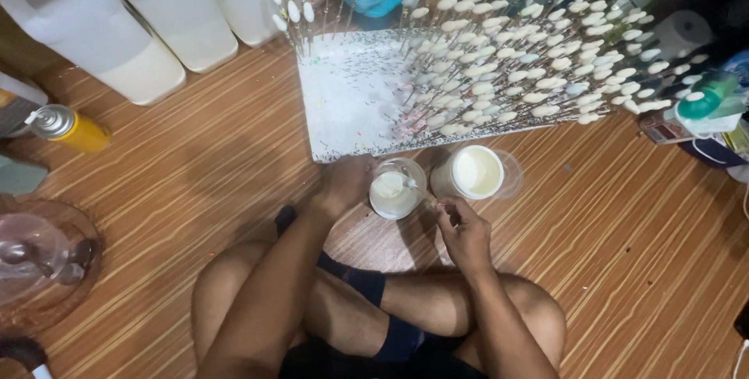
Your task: Coating decorative flower buds by dipping them into containers of white liquid and powder.
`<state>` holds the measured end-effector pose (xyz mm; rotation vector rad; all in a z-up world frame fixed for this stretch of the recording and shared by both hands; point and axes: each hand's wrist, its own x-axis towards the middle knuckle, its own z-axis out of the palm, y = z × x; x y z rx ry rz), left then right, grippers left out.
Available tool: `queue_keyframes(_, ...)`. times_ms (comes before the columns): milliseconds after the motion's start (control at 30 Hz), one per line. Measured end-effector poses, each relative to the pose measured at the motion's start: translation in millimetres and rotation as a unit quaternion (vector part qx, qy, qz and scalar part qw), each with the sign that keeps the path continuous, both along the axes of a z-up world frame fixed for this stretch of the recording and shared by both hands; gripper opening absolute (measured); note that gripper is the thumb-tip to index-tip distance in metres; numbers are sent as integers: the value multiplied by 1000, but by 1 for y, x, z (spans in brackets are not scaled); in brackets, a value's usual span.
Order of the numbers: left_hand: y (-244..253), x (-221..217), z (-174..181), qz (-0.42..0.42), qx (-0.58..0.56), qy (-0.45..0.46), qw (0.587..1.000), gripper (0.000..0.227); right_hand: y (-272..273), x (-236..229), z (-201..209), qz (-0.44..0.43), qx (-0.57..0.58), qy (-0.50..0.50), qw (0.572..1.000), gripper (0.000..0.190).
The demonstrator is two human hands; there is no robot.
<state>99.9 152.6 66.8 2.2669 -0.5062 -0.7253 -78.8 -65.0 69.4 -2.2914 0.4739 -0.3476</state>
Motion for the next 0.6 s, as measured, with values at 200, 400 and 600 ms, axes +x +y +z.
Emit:
queue_keyframes(200, 2, -1, 3, 1, -4, -7, 1000, 28, -3, 1, -6, -3, -2, -11, 1000, 17)
queue_keyframes(400, 4, -6, 16, 1, 6, -19, 1000, 27, 0, 2, -3, -9, 7, -27, 1000, 13)
queue_keyframes(600, 7, -8, 18, 8, -38, -12, 999, 28, -7, 0, -18, -13, 0, -36, 999, 9)
